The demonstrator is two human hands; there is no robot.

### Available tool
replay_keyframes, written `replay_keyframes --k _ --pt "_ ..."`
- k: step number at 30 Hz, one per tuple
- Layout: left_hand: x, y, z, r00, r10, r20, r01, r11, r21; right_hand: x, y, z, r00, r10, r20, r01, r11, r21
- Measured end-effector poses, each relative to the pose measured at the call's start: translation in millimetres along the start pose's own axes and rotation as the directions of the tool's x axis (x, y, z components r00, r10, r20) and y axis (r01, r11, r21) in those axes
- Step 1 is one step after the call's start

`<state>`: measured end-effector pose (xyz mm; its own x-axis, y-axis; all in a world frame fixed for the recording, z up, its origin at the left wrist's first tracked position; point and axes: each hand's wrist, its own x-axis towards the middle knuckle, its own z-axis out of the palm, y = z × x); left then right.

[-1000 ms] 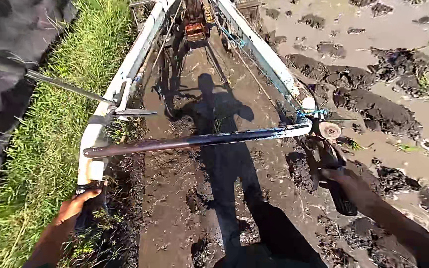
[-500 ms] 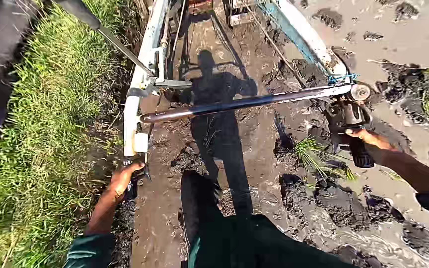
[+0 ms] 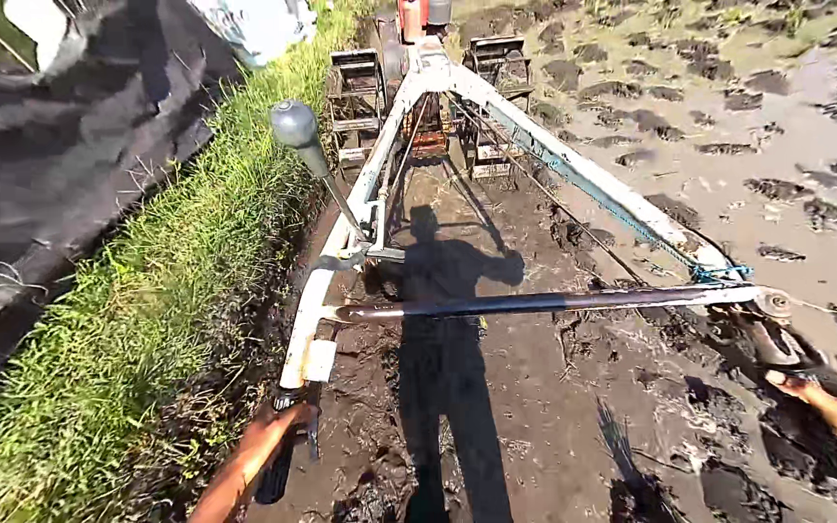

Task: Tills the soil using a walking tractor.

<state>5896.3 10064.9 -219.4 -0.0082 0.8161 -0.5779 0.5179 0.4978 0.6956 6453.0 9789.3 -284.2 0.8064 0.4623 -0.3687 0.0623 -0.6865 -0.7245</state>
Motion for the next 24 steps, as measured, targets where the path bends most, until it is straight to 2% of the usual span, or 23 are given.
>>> replay_keyframes --k 2,6,8,10,13,15,19,21,24 --pt "41.2 13.8 -16.4 0.999 0.014 -0.029 -0.015 0.998 -0.053 8.6 -31.5 23.6 1.0 0.013 -0.004 -0.013 0.999 -0.038" --pt "125.4 42.3 -74.4 0.998 0.059 -0.014 -0.059 0.998 0.021 14.2 -78.9 86.1 0.993 0.12 0.013 -0.119 0.993 -0.02" --pt "165.9 60.4 -107.8 0.996 0.085 0.019 -0.086 0.995 0.048 9.4 -107.4 121.6 0.979 0.176 0.098 -0.182 0.982 0.051" --pt "208.1 71.8 -142.1 0.993 0.115 0.033 -0.117 0.992 0.057 4.4 -127.3 158.3 0.968 0.148 0.204 -0.173 0.979 0.111" --pt "265.3 89.3 -178.6 0.996 0.082 0.03 -0.083 0.995 0.057 10.7 -136.7 212.0 0.929 0.095 0.358 -0.179 0.961 0.209" --pt "290.9 101.1 -176.3 0.998 0.053 0.04 -0.055 0.998 0.038 31.9 -133.8 231.1 0.94 0.11 0.324 -0.202 0.942 0.267" --pt "319.5 144.5 -123.6 0.994 0.083 0.068 -0.087 0.994 0.065 118.4 -151.5 207.5 0.977 0.137 0.164 -0.168 0.968 0.189" --pt "336.9 167.4 -99.7 0.994 0.101 0.049 -0.105 0.991 0.084 165.7 -160.4 198.1 0.974 0.154 0.167 -0.175 0.978 0.117" --pt "372.7 203.1 -74.1 0.993 0.113 0.024 -0.115 0.989 0.096 222.5 -183.8 201.2 0.982 0.125 0.14 -0.141 0.984 0.11"
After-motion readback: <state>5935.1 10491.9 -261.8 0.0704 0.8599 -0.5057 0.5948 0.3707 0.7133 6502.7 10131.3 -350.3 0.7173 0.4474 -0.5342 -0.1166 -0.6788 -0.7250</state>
